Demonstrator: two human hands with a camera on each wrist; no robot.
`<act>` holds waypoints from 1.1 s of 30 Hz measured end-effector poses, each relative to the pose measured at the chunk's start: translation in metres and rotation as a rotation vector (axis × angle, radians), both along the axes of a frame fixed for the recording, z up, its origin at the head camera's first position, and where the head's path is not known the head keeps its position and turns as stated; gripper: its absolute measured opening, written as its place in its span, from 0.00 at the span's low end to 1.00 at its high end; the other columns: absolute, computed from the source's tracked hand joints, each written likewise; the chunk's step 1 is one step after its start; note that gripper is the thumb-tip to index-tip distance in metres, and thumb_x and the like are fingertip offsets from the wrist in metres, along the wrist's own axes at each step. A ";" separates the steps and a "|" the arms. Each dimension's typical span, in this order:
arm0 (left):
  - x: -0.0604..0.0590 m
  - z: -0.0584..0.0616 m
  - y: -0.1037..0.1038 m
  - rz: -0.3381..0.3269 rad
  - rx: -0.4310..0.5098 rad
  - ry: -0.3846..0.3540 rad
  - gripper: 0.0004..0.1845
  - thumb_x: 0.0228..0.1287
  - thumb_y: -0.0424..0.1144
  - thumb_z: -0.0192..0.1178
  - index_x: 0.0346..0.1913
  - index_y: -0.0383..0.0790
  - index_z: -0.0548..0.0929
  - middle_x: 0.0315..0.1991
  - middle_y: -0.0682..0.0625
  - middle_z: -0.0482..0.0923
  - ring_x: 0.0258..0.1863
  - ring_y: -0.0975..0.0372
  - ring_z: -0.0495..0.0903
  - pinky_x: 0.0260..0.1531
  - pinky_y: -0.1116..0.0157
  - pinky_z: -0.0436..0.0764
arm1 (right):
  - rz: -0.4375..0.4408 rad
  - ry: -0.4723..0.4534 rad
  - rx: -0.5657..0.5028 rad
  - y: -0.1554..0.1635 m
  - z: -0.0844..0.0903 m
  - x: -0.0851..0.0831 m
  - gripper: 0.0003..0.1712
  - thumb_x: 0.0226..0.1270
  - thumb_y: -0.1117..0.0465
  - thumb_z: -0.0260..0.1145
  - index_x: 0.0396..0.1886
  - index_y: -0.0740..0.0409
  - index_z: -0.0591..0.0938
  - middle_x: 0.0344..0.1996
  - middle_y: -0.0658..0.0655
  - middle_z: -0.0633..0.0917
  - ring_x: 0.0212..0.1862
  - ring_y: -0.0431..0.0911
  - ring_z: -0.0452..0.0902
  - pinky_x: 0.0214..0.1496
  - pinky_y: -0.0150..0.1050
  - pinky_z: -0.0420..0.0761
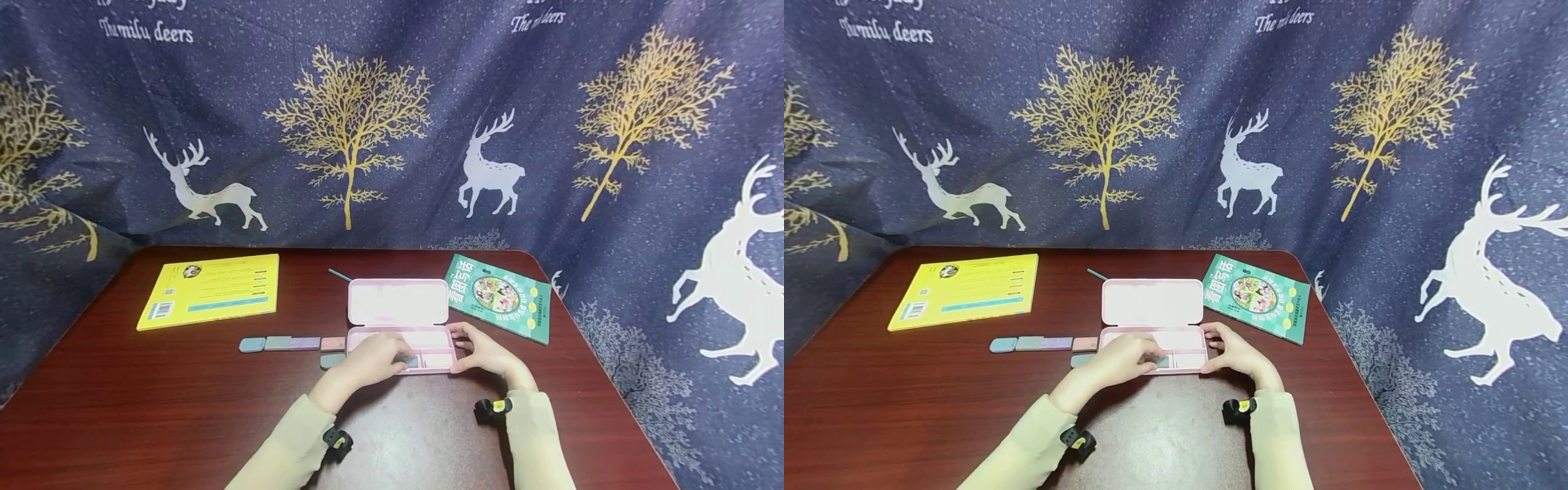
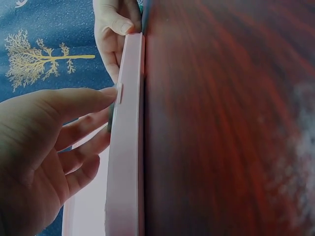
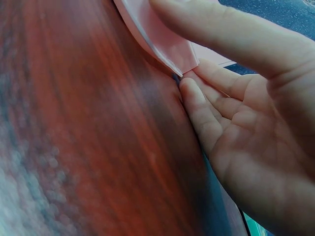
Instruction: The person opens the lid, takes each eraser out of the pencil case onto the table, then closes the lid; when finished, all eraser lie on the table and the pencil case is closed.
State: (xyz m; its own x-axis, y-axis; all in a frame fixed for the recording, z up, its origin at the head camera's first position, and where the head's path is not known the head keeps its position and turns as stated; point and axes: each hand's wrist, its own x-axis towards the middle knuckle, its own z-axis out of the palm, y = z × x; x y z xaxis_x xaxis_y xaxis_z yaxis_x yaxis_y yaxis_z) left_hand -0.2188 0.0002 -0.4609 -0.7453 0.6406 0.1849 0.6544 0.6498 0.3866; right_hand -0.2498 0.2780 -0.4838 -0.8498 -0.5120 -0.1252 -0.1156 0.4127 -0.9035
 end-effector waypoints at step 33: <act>-0.001 0.000 0.000 -0.003 -0.028 -0.010 0.12 0.62 0.33 0.65 0.48 0.41 0.88 0.43 0.51 0.88 0.47 0.60 0.85 0.51 0.63 0.80 | -0.004 0.006 0.019 0.001 -0.003 -0.002 0.47 0.50 0.60 0.78 0.67 0.65 0.64 0.64 0.67 0.70 0.67 0.63 0.65 0.69 0.58 0.66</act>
State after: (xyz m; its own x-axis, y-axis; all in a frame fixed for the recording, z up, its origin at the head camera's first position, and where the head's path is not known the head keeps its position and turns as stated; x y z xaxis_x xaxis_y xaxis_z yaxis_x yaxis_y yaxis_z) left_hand -0.2200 0.0004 -0.4604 -0.7451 0.6477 0.1593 0.6526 0.6587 0.3745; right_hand -0.2518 0.2792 -0.4866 -0.8528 -0.5059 -0.1297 -0.1189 0.4300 -0.8949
